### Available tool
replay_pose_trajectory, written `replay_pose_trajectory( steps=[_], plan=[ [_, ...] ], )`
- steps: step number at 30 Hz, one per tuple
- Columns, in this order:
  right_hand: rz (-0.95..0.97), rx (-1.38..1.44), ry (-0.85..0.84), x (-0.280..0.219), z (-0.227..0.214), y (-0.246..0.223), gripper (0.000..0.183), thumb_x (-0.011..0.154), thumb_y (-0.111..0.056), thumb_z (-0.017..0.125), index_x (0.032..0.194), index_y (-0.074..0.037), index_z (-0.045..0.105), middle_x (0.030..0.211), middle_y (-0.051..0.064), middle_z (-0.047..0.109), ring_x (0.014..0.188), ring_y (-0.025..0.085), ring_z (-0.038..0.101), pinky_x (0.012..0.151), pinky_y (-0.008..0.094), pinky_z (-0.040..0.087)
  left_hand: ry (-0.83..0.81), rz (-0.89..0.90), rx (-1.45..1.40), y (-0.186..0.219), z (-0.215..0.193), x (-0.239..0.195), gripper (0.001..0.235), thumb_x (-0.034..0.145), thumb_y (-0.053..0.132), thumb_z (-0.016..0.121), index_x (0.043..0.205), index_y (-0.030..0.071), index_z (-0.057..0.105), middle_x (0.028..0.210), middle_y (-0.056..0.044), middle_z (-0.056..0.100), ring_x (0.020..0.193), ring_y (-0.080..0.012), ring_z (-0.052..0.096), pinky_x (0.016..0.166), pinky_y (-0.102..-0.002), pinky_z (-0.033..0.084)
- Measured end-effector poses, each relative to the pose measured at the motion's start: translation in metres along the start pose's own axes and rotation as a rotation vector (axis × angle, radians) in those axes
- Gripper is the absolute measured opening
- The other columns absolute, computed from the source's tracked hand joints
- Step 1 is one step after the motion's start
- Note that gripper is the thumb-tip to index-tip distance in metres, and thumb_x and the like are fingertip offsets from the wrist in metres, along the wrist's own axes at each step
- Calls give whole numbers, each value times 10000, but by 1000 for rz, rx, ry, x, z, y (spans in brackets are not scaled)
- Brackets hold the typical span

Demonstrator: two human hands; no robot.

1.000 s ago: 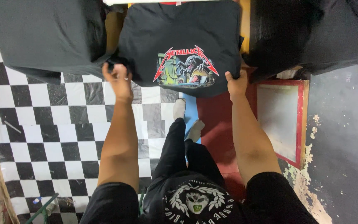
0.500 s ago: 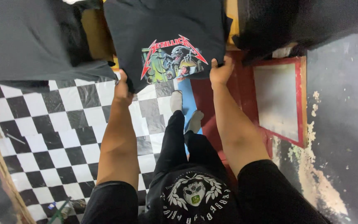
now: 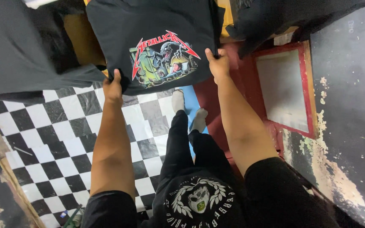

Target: Preparing a printed t-shirt for heat pressing by unfolding, inspecting, and aligning it on the machine

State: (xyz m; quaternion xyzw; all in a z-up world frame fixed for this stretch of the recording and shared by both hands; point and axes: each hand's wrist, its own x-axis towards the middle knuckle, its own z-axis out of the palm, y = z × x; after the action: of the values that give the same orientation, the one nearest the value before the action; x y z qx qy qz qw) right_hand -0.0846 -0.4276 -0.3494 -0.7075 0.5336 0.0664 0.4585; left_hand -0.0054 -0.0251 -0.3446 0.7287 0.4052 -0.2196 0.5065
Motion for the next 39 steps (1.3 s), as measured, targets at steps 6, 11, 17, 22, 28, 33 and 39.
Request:
replay_pose_trajectory(
  steps=[6,11,17,22,28,33,39],
  plan=[
    [29,-72,-17,20,7,13,360,916,-441,777,1030,-140,614,877,47,637,819,206,645,671,366,539,138,117,81,-30,7,36,527,904,464,860,1147,46,651,1075,-169,726,1093,-260,701,975,-364,556],
    [-26,-184,-37,-32,-20,16,406,920,-467,777,1039,-112,620,993,139,658,994,306,655,829,424,539,147,179,273,-37,-16,-7,544,930,510,811,1176,58,635,1101,-185,715,1132,-300,678,976,-406,547],
    [44,-381,-172,-65,-68,23,418,936,-421,765,1212,-128,657,1272,171,637,1325,317,526,1078,445,452,146,68,371,-57,-55,-36,463,959,501,749,1160,101,629,1051,-130,711,1067,-295,704,908,-410,580],
    [15,35,-297,-136,-125,-82,252,1002,-209,682,1226,-92,687,1127,131,683,1079,235,628,911,445,535,44,194,13,27,-83,-114,316,1071,335,622,1196,60,530,1029,-189,696,1016,-294,694,901,-453,564],
    [-53,800,-420,-170,-193,-151,251,923,17,664,1118,-142,680,1105,134,758,992,246,758,911,415,623,-162,411,-736,135,-127,-213,190,1003,57,673,1085,109,510,964,-123,704,847,-233,751,740,-359,656],
    [-286,696,-511,-151,-178,-200,416,914,109,603,1268,-105,555,1247,106,684,1136,210,665,986,439,597,-244,442,-681,161,-123,-176,310,958,-14,671,1154,142,489,997,-77,649,895,-214,723,783,-345,653],
    [-481,598,-372,-88,-126,-241,601,786,152,589,1318,-125,548,1292,94,661,1203,225,628,1075,439,517,-342,507,-787,235,-81,-100,326,909,-47,639,1126,180,548,1131,-147,735,1048,-298,759,900,-433,664]
  ],
)
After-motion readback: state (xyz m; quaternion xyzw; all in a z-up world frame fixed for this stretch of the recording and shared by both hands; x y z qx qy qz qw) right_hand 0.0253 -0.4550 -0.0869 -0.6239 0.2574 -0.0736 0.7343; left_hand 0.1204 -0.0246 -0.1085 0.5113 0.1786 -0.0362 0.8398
